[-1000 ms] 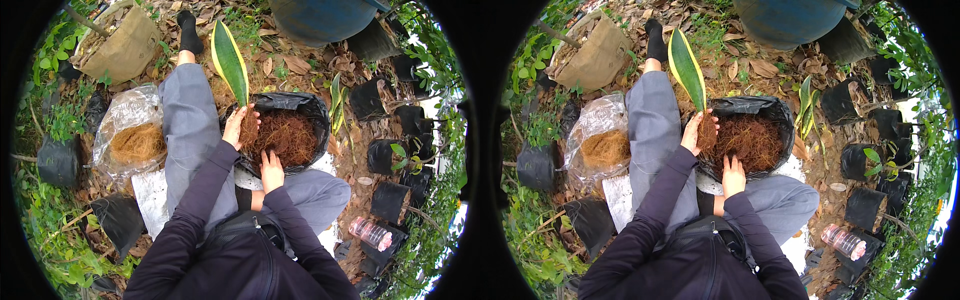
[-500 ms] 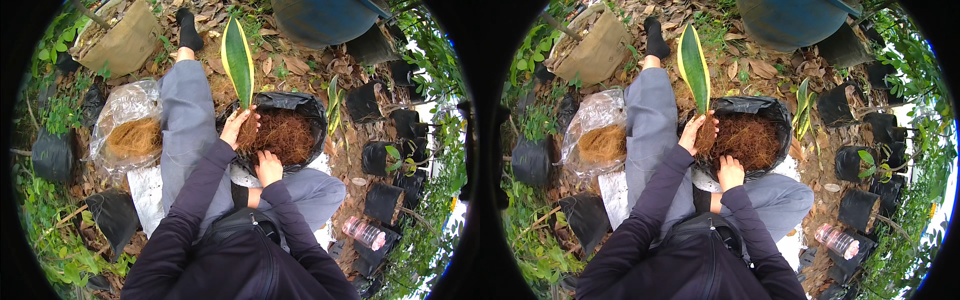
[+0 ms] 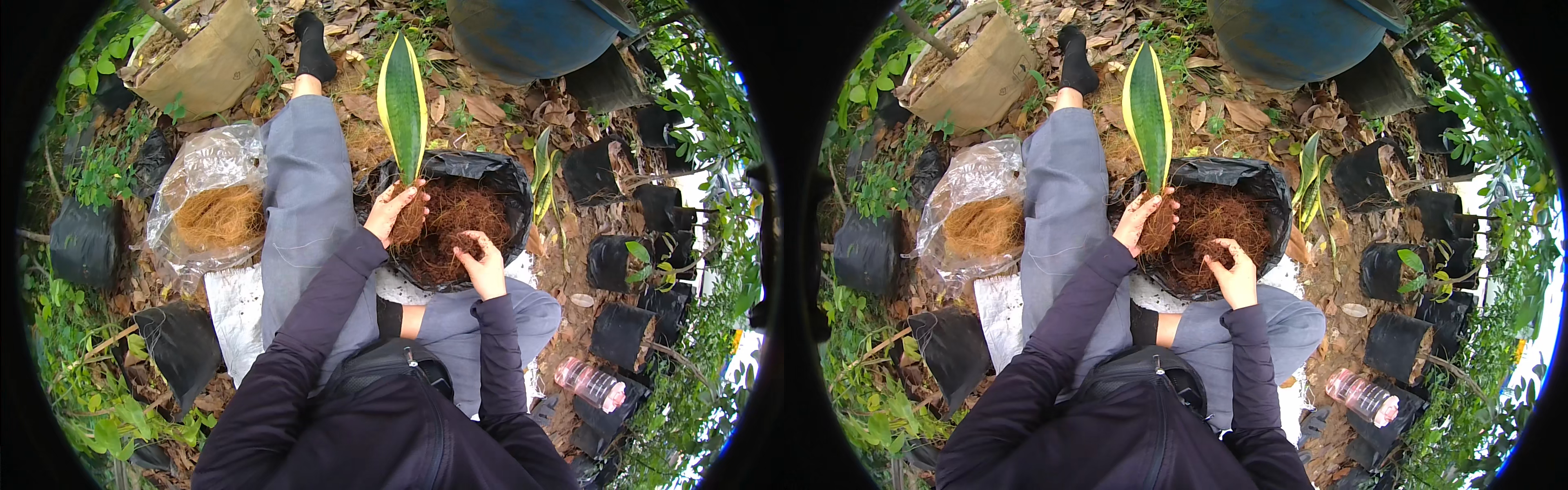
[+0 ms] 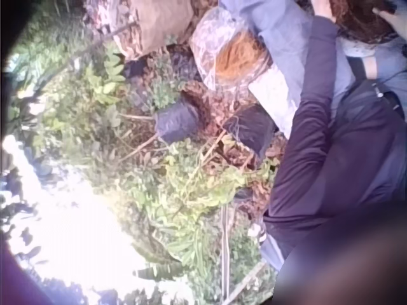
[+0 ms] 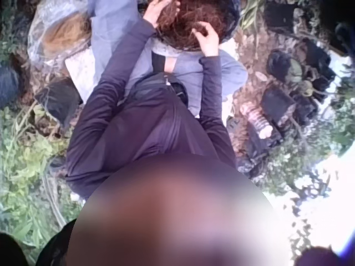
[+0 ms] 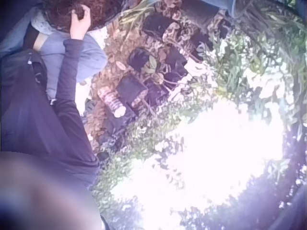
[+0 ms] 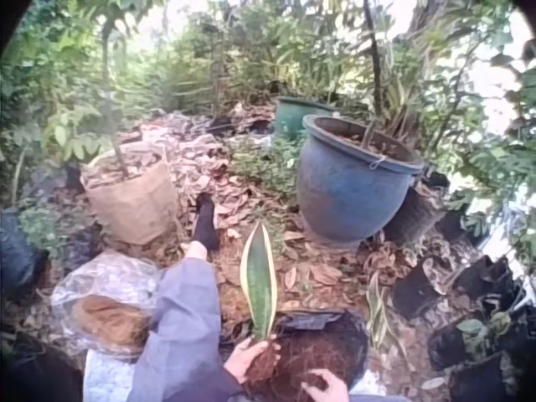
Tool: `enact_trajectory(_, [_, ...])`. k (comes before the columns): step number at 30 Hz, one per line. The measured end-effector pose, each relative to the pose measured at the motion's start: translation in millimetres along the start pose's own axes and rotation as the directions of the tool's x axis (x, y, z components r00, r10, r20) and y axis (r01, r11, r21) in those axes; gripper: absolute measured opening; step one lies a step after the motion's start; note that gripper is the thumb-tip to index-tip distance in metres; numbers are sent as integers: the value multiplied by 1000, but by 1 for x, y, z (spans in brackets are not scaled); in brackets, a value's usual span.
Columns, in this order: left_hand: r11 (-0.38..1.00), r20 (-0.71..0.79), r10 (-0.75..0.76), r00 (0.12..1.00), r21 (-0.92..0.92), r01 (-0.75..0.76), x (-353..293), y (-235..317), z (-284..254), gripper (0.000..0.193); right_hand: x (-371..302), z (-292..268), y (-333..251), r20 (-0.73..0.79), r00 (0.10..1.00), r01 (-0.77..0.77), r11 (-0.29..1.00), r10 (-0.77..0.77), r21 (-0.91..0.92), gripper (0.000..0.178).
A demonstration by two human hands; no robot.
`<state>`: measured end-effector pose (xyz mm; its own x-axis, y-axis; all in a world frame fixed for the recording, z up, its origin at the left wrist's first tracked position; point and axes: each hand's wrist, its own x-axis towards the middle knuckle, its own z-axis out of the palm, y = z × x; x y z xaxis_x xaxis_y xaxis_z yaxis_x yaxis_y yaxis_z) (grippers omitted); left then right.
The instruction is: The person sits on the ground and wraps a single variegated leaf cutting with brown fibrous material by hand. They repeatedly add and adjust the wrapping around the base of the leaf, keeping it upright in a black plastic bag.
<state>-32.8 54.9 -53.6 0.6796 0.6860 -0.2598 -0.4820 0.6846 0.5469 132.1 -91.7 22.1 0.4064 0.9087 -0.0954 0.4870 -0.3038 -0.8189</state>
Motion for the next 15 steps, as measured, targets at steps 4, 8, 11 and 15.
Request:
enact_trajectory(4, [999,9,-3,1000,-32,4,1,-6,6,40,4,-11,-7,187,861,-476,618,473,626,30])
enact_trajectory(8, [997,10,49,999,-68,-48,2,-4,9,37,6,-8,-2,124,921,-362,690,370,627,33])
enact_trajectory(11, [997,26,34,999,-75,-32,2,-1,9,36,10,-3,6,-9,997,-72,962,78,264,33])
enact_trajectory(15, [998,71,17,997,-55,-13,1,-4,10,39,13,1,8,-56,989,-134,989,137,63,33])
